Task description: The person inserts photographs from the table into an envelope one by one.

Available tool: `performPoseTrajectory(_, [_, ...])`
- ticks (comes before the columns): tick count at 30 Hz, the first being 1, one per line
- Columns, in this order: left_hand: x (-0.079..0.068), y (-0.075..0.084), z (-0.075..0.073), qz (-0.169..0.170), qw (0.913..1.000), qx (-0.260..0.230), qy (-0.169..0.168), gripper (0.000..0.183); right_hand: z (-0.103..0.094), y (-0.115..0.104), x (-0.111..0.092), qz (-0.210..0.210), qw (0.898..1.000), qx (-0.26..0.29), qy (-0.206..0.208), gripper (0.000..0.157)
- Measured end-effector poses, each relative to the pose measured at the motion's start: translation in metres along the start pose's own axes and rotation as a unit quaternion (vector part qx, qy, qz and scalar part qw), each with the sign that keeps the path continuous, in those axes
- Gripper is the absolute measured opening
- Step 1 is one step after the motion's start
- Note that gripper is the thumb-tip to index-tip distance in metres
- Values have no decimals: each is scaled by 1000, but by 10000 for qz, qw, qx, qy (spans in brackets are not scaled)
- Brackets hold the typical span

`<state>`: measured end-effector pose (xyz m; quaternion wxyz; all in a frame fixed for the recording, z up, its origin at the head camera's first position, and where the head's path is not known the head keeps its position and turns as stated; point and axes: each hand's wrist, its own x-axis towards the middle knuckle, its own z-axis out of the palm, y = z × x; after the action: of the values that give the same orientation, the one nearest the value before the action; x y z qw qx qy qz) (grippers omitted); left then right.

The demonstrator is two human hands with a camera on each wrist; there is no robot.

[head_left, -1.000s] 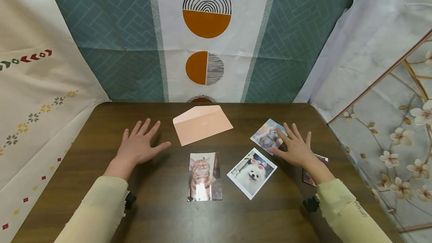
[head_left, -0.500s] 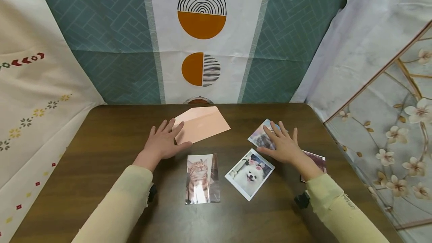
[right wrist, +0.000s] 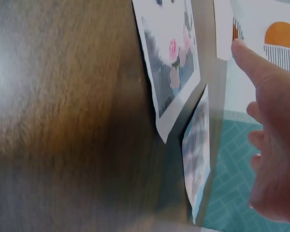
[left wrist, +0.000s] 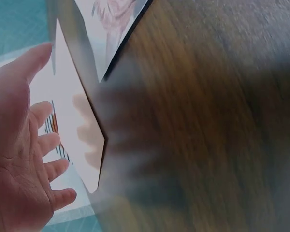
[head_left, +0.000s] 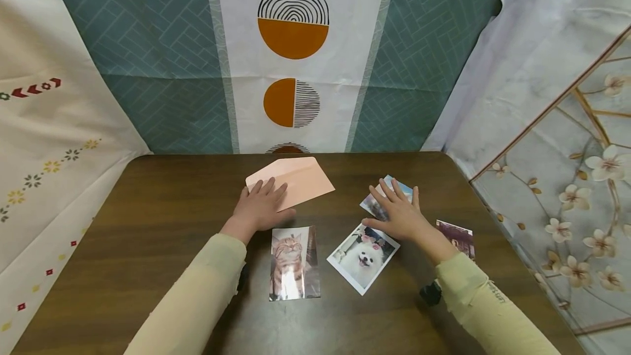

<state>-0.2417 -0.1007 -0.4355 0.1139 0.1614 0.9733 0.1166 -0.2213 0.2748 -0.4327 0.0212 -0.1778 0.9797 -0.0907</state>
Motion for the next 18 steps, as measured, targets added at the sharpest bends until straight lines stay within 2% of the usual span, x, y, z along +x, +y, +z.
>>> performPoseTrajectory(11, [9,4,10,155,9996,-218,-121,79,5,-19,1,-246,9997,-15,-26,90])
performPoseTrajectory(18, [14,3,17,134,9995,-141,-229,75,8,-29,2,-307,9995,-13,-48,90])
